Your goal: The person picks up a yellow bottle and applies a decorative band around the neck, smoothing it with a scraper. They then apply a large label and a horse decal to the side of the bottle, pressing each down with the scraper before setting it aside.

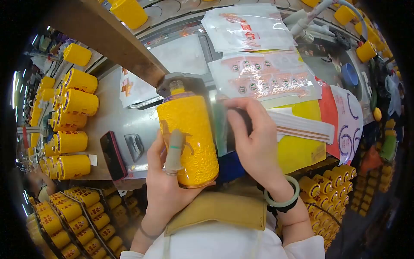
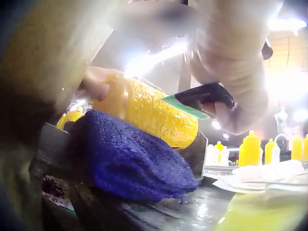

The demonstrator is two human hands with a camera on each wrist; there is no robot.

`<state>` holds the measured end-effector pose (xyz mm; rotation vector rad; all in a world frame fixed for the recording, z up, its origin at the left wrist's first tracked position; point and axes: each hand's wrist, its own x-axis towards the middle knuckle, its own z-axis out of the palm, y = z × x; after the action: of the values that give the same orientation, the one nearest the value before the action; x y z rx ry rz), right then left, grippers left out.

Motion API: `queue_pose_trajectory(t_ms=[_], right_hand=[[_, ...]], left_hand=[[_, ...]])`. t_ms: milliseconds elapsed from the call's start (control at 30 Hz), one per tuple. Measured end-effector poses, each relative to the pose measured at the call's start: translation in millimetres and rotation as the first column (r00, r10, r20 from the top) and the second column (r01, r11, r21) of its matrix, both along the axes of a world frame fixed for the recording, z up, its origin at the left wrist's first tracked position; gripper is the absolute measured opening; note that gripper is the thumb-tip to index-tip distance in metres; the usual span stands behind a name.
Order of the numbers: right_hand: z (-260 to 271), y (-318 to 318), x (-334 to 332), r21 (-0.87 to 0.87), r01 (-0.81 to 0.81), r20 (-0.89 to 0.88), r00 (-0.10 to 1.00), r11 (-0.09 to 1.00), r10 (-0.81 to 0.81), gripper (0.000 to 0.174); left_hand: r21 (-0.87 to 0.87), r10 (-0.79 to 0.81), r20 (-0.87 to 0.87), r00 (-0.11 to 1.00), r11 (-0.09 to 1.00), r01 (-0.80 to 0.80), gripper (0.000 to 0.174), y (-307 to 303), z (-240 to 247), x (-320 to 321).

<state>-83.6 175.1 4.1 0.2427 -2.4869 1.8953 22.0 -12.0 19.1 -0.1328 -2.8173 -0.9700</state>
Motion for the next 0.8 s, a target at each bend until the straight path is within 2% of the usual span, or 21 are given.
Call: queue_pose_trajectory(t_ms=[33, 67, 133, 200, 267, 333, 367, 400, 433, 467, 500, 533, 567, 600, 667, 700, 733, 767, 800], right_hand=[[1.2, 1.9, -0.1, -0.035, -0.012, 0.005, 1.000, 0.999, 0.013, 0.017], [2.2, 3.4, -0.3, -0.070, -0.024, 0.009, 1.000, 0.997, 0.025, 0.017], [6.1, 0.8, 0.8, -0.084, -0.032, 0.015, 0.999, 0.996, 0.033, 0.019], [8.9, -0.5, 0.0, -0.101, -0.045, 0.016, 0.999, 0.994, 0.047, 0.020], [11.6, 0.8, -3.4, -0.025, -0.103, -0.045, 0.994, 0.994, 0.101, 0.023], [15.7, 1.6, -8.1, 0.018, -0.134, -0.115, 0.984, 0.991, 0.135, 0.025], [18.3, 1.3, -10.4, 0.061, -0.155, -0.179, 0.970, 0.986, 0.163, 0.027], [23.4, 1.0, -11.9, 0.062, -0.157, -0.181, 0.969, 0.986, 0.165, 0.027], [30.6, 0.8, -13.4, 0.077, -0.233, -0.171, 0.955, 0.969, 0.243, 0.029], [36.4, 0.4, -14.4, 0.091, -0.310, -0.161, 0.933, 0.947, 0.321, 0.031], [40.5, -2.4, -14.3, 0.093, -0.313, -0.165, 0.931, 0.945, 0.324, 0.031], [44.4, -7.1, -14.1, 0.105, -0.393, -0.175, 0.897, 0.913, 0.406, 0.036], [46.7, -9.7, -13.7, 0.119, -0.469, -0.181, 0.856, 0.875, 0.483, 0.042], [48.8, -10.3, -17.9, 0.128, -0.466, -0.182, 0.857, 0.875, 0.483, 0.042], [49.7, -15.2, -41.2, 0.364, -0.101, -0.437, 0.859, 0.926, 0.265, 0.043], [45.2, -13.3, -47.5, 0.398, -0.030, -0.560, 0.784, 0.917, 0.269, 0.039], [42.3, -12.4, -44.7, 0.399, -0.032, -0.561, 0.782, 0.916, 0.271, 0.039], [40.3, -11.0, -38.0, 0.496, -0.131, -0.657, 0.590, 0.859, 0.469, 0.038], [40.0, -9.6, -30.3, 0.602, -0.197, -0.695, 0.347, 0.774, 0.629, 0.036]], left_hand=[[-0.031, 0.016, 0.002, 1.000, 0.999, -0.016, 0.100, 3.0, 2.7, -1.4], [-0.029, 0.015, 0.002, 1.000, 0.999, -0.015, 0.100, 5.4, 5.2, -2.3], [-0.178, 0.008, 0.029, 1.000, 0.984, -0.003, 0.081, 9.4, 9.4, -3.9], [-0.186, 0.023, 0.039, 0.999, 0.982, -0.015, 0.079, 13.8, 11.3, -4.8], [-0.195, 0.042, 0.045, 0.998, 0.980, -0.032, 0.077, 13.1, 9.3, -4.0], [-0.065, 0.038, -0.100, 0.994, 0.997, -0.045, 0.099, 7.3, -4.2, -1.3], [-0.065, 0.041, -0.104, 0.994, 0.997, -0.048, 0.099, 4.6, -9.7, -0.9], [0.032, 0.066, -0.139, 0.988, 0.998, -0.063, 0.105, 2.2, -15.1, -0.5], [0.130, 0.095, -0.173, 0.980, 0.989, -0.073, 0.111, 0.7, -20.6, 0.4], [0.131, 0.098, -0.177, 0.979, 0.988, -0.075, 0.111, 0.2, -26.0, 2.4], [0.260, 0.127, -0.089, 0.988, 0.960, -0.100, 0.116, -0.2, -31.3, 5.3], [0.382, 0.142, 0.000, 0.990, 0.915, -0.131, 0.121, -0.5, -36.5, 7.5], [0.414, 0.149, 0.019, 0.989, 0.899, -0.144, 0.124, -0.2, -41.3, 9.1], [0.421, 0.147, 0.015, 0.989, 0.896, -0.139, 0.124, -0.2, -41.6, 10.8], [0.344, 0.107, -0.023, 0.994, 0.934, -0.093, 0.125, -3.4, -41.9, 11.2], [0.345, 0.110, -0.027, 0.994, 0.934, -0.094, 0.125, -2.8, -39.7, 11.7], [0.353, 0.133, -0.044, 0.990, 0.929, -0.109, 0.123, -1.5, -35.7, 12.5], [0.362, 0.155, -0.062, 0.986, 0.924, -0.123, 0.122, -0.9, -33.5, 12.9], [0.364, 0.157, -0.063, 0.986, 0.923, -0.124, 0.122, -1.2, -35.5, 13.4]])
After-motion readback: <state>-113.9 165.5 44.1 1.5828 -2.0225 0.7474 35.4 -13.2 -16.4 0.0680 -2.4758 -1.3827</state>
